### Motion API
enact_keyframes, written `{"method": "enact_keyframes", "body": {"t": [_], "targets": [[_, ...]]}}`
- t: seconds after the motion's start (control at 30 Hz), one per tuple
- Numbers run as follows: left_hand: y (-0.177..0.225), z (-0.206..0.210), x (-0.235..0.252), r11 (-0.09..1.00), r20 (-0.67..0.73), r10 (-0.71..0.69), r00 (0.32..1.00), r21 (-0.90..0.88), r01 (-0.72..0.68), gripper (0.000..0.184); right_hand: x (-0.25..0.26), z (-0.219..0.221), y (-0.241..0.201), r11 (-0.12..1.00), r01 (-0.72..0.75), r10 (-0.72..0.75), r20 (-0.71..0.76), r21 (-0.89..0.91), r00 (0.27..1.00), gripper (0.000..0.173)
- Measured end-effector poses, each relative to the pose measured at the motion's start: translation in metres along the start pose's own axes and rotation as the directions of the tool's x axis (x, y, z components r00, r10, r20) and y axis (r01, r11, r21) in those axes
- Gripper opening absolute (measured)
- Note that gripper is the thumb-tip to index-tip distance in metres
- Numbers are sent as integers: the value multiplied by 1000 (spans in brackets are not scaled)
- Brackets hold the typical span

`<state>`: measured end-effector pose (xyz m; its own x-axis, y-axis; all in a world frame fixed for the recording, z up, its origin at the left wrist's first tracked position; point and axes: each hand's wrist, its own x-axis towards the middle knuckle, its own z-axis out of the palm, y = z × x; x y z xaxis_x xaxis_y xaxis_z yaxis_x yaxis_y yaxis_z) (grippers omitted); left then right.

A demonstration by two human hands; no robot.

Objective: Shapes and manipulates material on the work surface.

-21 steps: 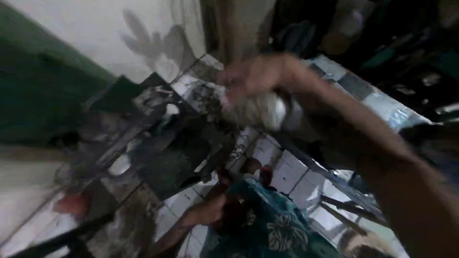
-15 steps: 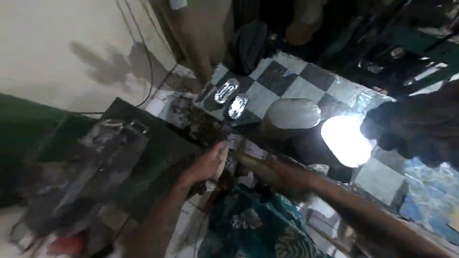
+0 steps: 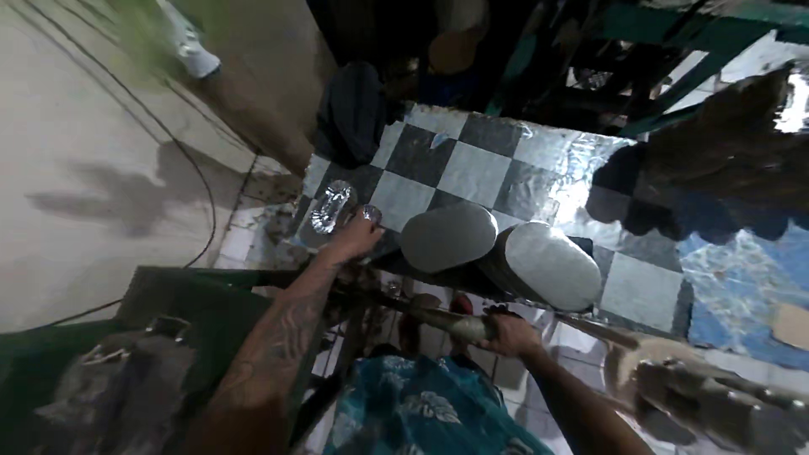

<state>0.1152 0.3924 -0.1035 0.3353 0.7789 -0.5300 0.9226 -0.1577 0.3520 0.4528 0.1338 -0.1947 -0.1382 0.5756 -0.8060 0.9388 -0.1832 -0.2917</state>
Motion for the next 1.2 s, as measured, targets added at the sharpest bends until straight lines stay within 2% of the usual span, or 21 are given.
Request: {"method": "enact_keyframes", "body": {"t": [0.1,0.2,0.23,0.27,0.3,0.33,0.37,0.4,0.43,0.47,0.53,0.6,0.63,0.67,0.73,0.8,0.9,0.97,1.03,1.13,1.2], "targets": [[5,3,-2,995,-40,26,999,-95,-30,42,-10,-5,-15,995,36,-29,-66,98,997,78],[17,-5,-4,981,10,117,993,-156,-114,59,-81,-34,-62,861,258,-124,-311,439,942,47],[23,-8,-3,978,19,156,988,-145,-151,61,-116,-49,-82,801,398,-146,-499,447,854,43],[25,-9,1,975,20,184,983,-130,-180,63,-144,-63,-98,805,510,-157,-719,303,677,39],[27,-7,7,976,15,192,981,-107,-189,63,-159,-79,-106,863,499,-184,-874,75,449,35],[26,-6,14,980,16,183,983,-79,-182,64,-164,-100,-104,913,392,-238,-925,-109,296,35],[24,-5,21,985,23,167,986,-47,-166,68,-161,-123,-95,926,298,-307,-921,-231,241,41],[23,-6,23,987,23,159,987,-41,-158,75,-154,-143,-84,924,247,-356,-891,-292,281,48],[24,-11,18,986,-6,157,988,-60,-157,76,-145,-156,-74,921,239,-379,-851,-308,364,49],[32,-23,3,981,-57,149,987,-121,-155,74,-137,-161,-68,914,278,-392,-816,-294,424,41],[62,-55,-35,933,-217,142,966,-298,-204,63,-132,-164,-57,878,418,-423,-783,-231,456,34],[105,-66,-79,889,-322,229,919,-316,-332,49,-137,-169,-48,832,541,-433,-755,-125,491,40],[130,-64,-99,889,-293,311,904,-247,-386,45,-140,-170,-45,815,575,-435,-734,-74,522,43],[154,-62,-110,904,-184,381,906,-133,-407,44,-142,-173,-45,809,586,-436,-712,-44,550,44],[188,-55,-101,911,116,388,914,103,-400,43,-146,-179,-46,815,580,-428,-679,-4,596,42],[194,-55,-79,871,281,415,865,151,-467,27,-140,-178,-37,793,609,-453,-682,-15,574,43],[183,-81,-52,810,516,549,658,-136,-570,21,-134,-177,-30,769,639,-465,-717,-37,519,40],[180,-91,-42,805,580,571,582,-257,-534,18,-130,-171,-31,773,630,-443,-775,-75,451,31],[178,-96,-40,816,608,561,562,-288,-502,17,-128,-162,-33,798,591,-427,-803,-118,416,27],[176,-98,-40,818,611,562,557,-312,-484,15,-127,-154,-37,835,522,-429,-799,-174,420,42],[174,-97,-42,816,588,569,575,-316,-484,16,-126,-151,-40,838,510,-432,-806,-193,405,42]]}}
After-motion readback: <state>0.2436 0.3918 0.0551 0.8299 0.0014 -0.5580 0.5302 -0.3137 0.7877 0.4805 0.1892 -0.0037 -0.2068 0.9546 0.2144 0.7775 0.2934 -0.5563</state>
